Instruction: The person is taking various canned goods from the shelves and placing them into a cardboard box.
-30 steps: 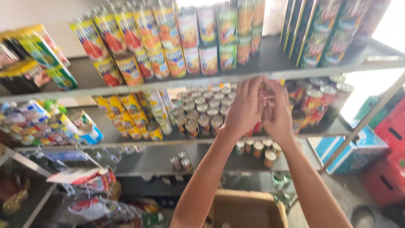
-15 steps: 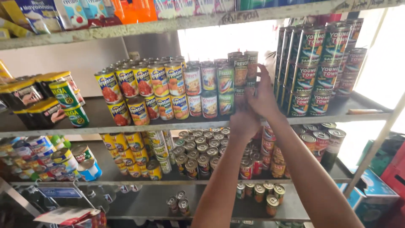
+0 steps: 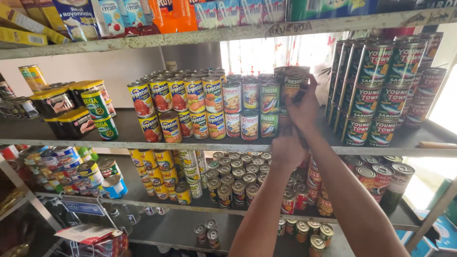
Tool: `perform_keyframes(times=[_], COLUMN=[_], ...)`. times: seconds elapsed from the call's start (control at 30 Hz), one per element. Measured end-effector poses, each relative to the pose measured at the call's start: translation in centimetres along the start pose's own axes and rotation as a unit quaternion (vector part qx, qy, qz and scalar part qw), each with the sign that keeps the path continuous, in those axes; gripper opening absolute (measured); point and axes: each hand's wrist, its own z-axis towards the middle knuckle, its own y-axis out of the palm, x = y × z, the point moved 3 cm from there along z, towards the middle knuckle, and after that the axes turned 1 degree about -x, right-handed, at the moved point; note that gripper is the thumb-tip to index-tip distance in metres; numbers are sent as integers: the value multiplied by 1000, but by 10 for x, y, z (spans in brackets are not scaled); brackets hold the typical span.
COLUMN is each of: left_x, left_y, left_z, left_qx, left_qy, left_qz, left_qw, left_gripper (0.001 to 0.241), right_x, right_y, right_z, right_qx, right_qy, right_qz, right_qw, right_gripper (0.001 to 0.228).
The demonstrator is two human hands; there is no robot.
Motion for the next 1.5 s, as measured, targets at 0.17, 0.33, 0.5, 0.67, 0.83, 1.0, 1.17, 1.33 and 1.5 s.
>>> perform_keyframes(times=[0.17,0.33,0.5,0.67,0.83,1.0,1.17,1.33,1.5], left_x=[0,27,7,9,-57,-91,-118,-141,-157], left_y=[-5,-60,-20,-14,79,112,156,192,153], left_z=[4,-16,-74,-163,-296,-443,-609,-798,-836], left_qx=[9,62,180,66,101,-35,-119,-100,-285], left_qy=[7,21,-62,-205,-288,-493,-615,-653,-551], left_qz=[0,-77,-533,-662,-607,-566,-518,-479,-247], left_qw=[1000,995,825,718,734,660,583,579,745], left_gripper=[56,72,46,46,34,31,24,22,22], right_x=[-66,-89,-79,-92,-57,-33,1,15,36], right_y=[-48,-95,-124,-125,-106,-88,-77,-72,-61], right_z=[-19,-79,-159,-237,-331,-429,-560,-668,-741], right_qx=[16,34,-5,-48,-189,-364,-450,-487,-488], right_qy=[-21,-159,-4,45,133,285,303,358,308], right_qz=[72,-7,81,81,56,61,62,36,-25], right_qw=[997,987,997,994,971,885,838,796,816], right_gripper=[91,94,93,91,70,63,50,43,38])
